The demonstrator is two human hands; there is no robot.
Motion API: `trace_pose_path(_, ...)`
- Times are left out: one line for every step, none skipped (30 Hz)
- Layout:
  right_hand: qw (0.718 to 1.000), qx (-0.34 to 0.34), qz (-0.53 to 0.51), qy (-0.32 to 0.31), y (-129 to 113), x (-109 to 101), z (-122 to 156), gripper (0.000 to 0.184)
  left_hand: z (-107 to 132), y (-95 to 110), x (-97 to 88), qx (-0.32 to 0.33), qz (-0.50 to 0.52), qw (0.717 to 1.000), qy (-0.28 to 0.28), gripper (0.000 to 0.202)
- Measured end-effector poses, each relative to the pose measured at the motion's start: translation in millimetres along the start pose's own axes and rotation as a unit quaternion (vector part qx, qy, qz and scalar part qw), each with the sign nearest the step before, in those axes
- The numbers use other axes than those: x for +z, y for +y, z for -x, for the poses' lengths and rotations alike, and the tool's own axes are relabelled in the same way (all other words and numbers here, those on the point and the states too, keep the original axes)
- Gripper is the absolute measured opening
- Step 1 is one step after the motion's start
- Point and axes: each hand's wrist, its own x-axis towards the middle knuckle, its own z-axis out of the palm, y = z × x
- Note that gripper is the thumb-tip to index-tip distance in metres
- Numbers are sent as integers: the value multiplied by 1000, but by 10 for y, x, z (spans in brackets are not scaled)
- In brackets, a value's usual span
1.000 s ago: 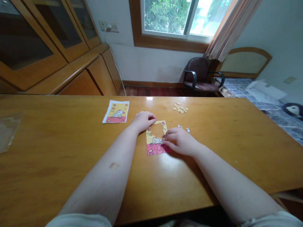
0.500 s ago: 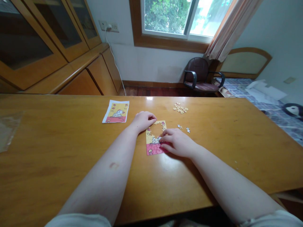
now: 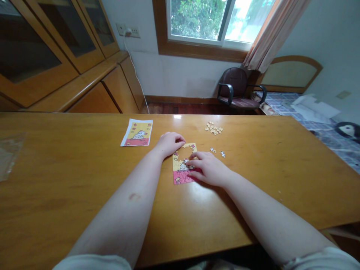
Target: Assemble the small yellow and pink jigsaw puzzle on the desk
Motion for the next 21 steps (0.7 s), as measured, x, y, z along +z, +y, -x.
trace_pose_path(1000, 1, 2, 0, 0, 2, 1, 32, 2, 5, -3, 0, -1, 1000, 1, 18)
trace_pose_path(1000, 2, 5, 0, 0, 4, 1, 32, 5, 10, -6, -1, -2, 1000, 2, 18)
trace_pose_path(1000, 3, 8, 0, 1, 6, 0, 33, 6, 16, -8, -1, -3, 1000, 2, 17)
trace_pose_path(1000, 3, 11, 0, 1, 9, -1, 33, 8, 21, -10, -1, -3, 1000, 2, 17)
trace_pose_path(1000, 4, 13, 0, 1, 11, -3, 34, 8, 24, -12, 0, -3, 1000, 1, 17)
trace_pose_path(1000, 4, 15, 0, 2, 12, -5, 35, 9, 27, -14, 0, -2, 1000, 1, 17)
trace_pose_path(1000, 4, 16, 1, 4, 13, -8, 36, 9, 28, -15, 0, -2, 1000, 0, 17)
trace_pose_path(1000, 5, 17, 3, 5, 13, -11, 37, 9, 29, -16, 0, -1, 1000, 0, 17)
trace_pose_path(1000, 7, 19, 3, 7, 13, -14, 38, 9, 28, -16, -1, -1, 1000, 0, 17)
trace_pose_path(1000, 10, 21, 4, 9, 12, -17, 39, 9, 27, -17, -2, -2, 1000, 0, 17)
trace_pose_path(1000, 14, 23, 3, 10, 10, -19, 39, 9, 25, -17, -3, -2, 1000, 0, 17)
trace_pose_path(999, 18, 26, 2, 11, 9, -21, 38, 9, 24, -17, -3, -3, 1000, 0, 17)
trace_pose_path(999, 21, 29, -1, 12, 8, -23, 38, 9, 22, -16, -3, -4, 1000, 1, 17)
trace_pose_path(999, 24, 32, -3, 12, 7, -24, 38, 9, 21, -15, -2, -5, 1000, 1, 17)
trace_pose_path(999, 26, 34, -4, 13, 7, -24, 38, 9, 20, -14, -1, -5, 1000, 2, 17)
trace_pose_path(999, 27, 37, -4, 13, 8, -25, 39, 9, 19, -13, 0, -4, 1000, 3, 17)
trace_pose_path(999, 28, 39, -4, 14, 10, -25, 40, 9, 19, -12, 0, -3, 1000, 3, 17)
trace_pose_path(999, 28, 41, -3, 16, 12, -25, 41, 10, 20, -11, 0, -2, 1000, 3, 17)
trace_pose_path(999, 27, 42, -1, 18, 14, -25, 41, 11, 20, -10, 0, -2, 1000, 3, 17)
trace_pose_path(999, 25, 43, 0, 20, 16, -25, 41, 11, 20, -9, 0, -2, 1000, 3, 17)
trace_pose_path(999, 23, 42, 2, 20, 18, -24, 42, 12, 19, -8, 0, -3, 1000, 2, 17)
